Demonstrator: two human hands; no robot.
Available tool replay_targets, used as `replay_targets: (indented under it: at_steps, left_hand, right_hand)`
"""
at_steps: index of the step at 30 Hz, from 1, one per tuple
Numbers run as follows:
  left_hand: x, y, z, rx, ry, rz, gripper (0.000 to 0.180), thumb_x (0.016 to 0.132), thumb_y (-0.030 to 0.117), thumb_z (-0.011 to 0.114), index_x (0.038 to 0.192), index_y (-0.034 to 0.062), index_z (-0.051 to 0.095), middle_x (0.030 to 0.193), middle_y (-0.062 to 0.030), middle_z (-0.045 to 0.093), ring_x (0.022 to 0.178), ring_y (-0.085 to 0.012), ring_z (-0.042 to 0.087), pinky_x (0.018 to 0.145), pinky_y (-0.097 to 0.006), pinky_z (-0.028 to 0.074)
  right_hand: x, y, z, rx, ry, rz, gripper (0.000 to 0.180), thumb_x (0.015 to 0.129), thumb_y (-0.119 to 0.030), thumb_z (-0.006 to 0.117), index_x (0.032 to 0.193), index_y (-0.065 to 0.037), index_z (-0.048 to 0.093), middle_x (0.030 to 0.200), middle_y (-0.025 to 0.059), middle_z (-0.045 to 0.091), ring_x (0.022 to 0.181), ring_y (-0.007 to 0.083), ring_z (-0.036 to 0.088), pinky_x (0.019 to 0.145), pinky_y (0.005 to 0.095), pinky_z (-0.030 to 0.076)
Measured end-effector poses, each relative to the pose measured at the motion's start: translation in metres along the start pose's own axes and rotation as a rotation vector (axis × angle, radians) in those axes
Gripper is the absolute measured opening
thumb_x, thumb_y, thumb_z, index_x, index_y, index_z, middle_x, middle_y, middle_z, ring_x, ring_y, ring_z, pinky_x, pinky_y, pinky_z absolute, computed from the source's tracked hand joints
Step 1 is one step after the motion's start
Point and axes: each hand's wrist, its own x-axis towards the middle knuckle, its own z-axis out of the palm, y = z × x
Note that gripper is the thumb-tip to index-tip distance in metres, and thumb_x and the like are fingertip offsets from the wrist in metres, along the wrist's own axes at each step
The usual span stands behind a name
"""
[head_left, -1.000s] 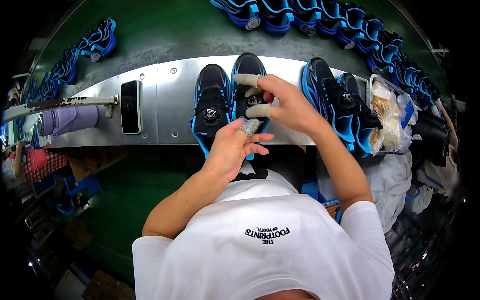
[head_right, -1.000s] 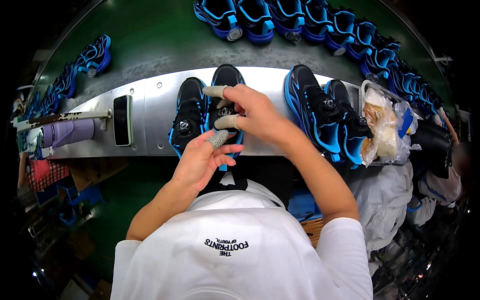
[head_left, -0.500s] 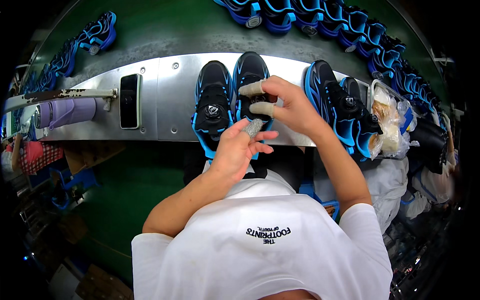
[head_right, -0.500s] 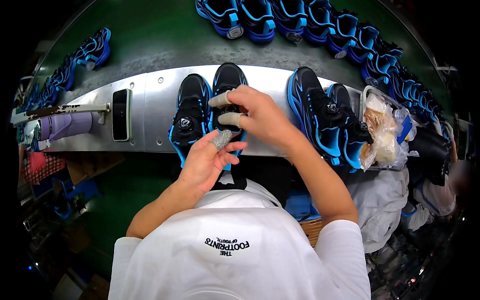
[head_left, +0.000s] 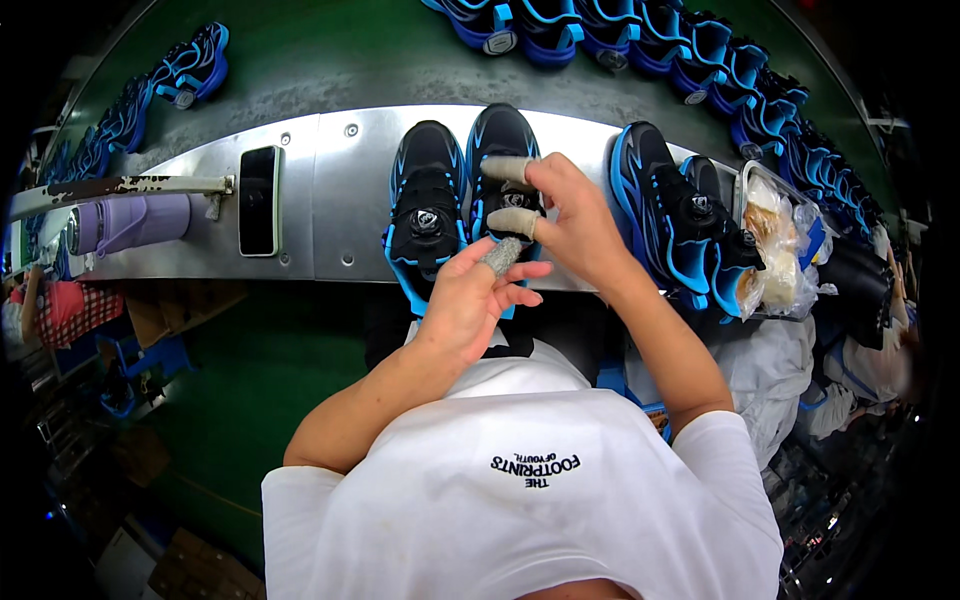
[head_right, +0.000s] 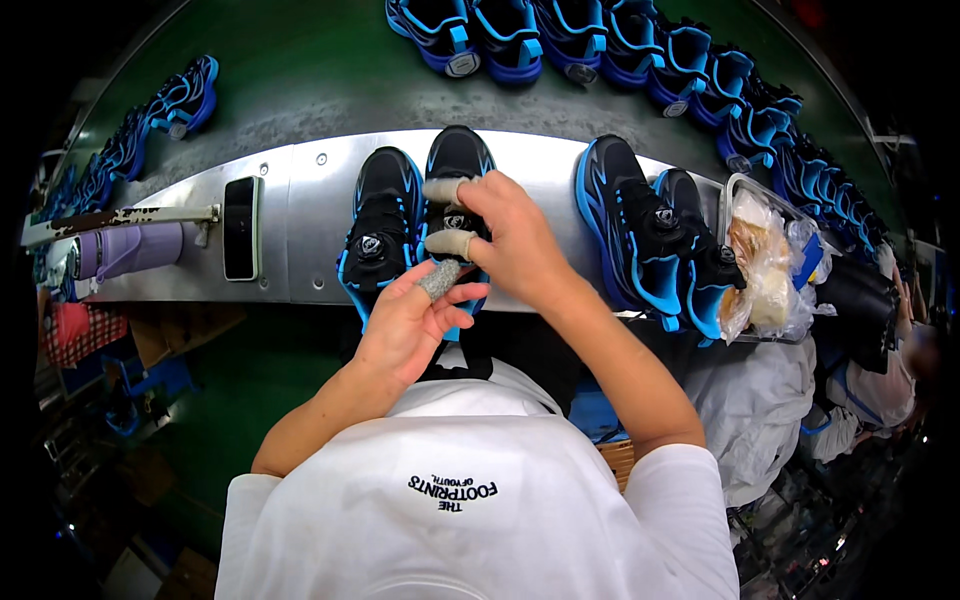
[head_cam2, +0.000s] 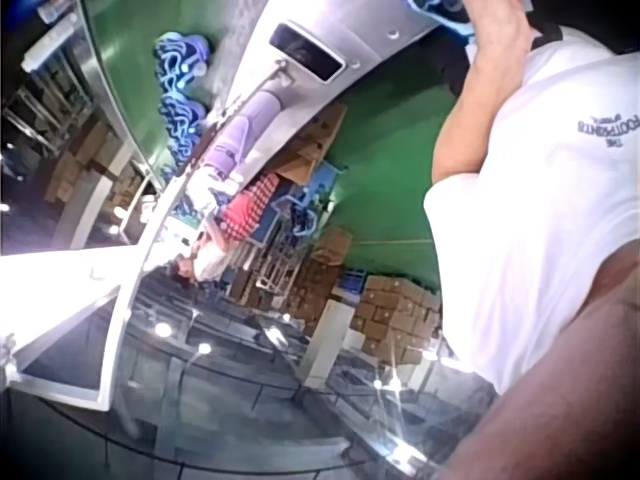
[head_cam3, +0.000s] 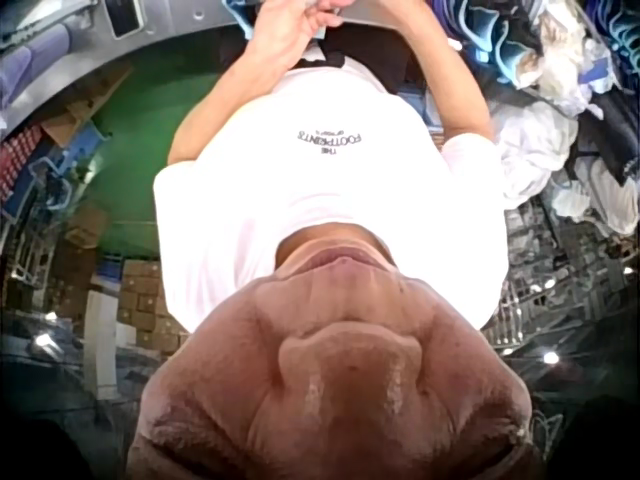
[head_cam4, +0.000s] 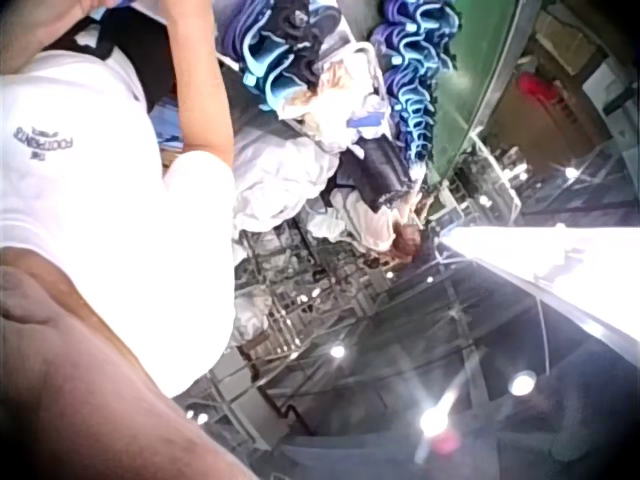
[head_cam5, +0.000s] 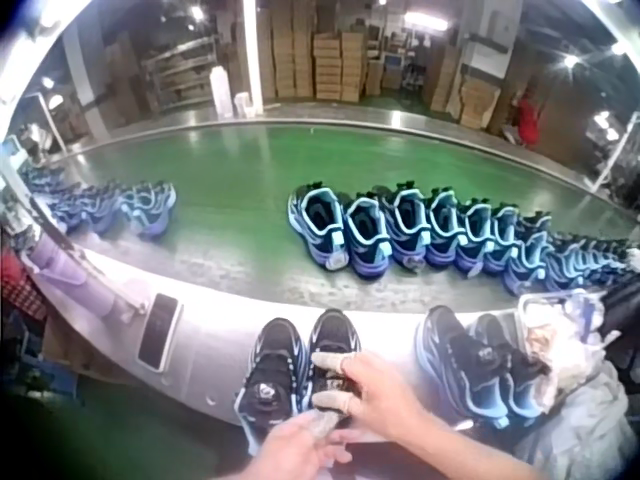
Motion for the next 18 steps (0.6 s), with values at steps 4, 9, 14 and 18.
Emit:
replay_targets:
  at_steps: [4,9,14,18]
  left_hand:
    - [-0.001,-0.001,0.004,0.027,0.0,-0.003,0.026,0.098,0.006,0.048,0.122,-0.0047,0.051,0.114,-0.0137,0.06,0.106,-0.0279,0.064,0.069,-0.033,0.059]
    - [-0.001,0.006,0.002,0.074,0.003,0.009,0.03,0.099,0.01,0.048,0.124,-0.0052,0.051,0.117,-0.0143,0.059,0.102,-0.026,0.065,0.066,-0.032,0.058]
    - [-0.048,0.06,0.004,0.89,-0.084,0.193,0.023,0.095,0.01,0.057,0.115,-0.0001,0.065,0.112,-0.0095,0.063,0.08,-0.0156,0.067,0.056,-0.021,0.049]
    - [-0.01,0.065,-0.022,1.511,0.327,0.779,0.035,0.074,0.01,0.075,0.108,0.0045,0.066,0.093,-0.0066,0.054,0.073,-0.0159,0.047,0.066,-0.027,0.041]
  right_hand:
    - [0.003,0.01,-0.004,0.199,-0.081,-0.058,0.05,0.077,-0.013,0.073,0.126,-0.013,0.065,0.094,0.006,0.059,0.088,0.0184,0.055,0.079,0.0299,0.045]
    - [-0.006,0.007,0.018,-0.113,0.121,-0.04,0.043,0.076,-0.015,0.075,0.119,-0.01,0.068,0.097,0.0058,0.061,0.09,0.0174,0.054,0.081,0.0293,0.045]
    - [0.02,0.025,-0.005,0.227,0.154,0.062,0.042,0.085,-0.028,0.073,0.121,-0.009,0.066,0.099,0.0075,0.068,0.085,0.0153,0.061,0.079,0.0291,0.048]
    - [0.068,0.023,0.005,0.017,0.048,-0.056,0.047,0.087,-0.031,0.069,0.127,-0.008,0.061,0.115,0.0171,0.061,0.104,0.0289,0.058,0.089,0.0359,0.047]
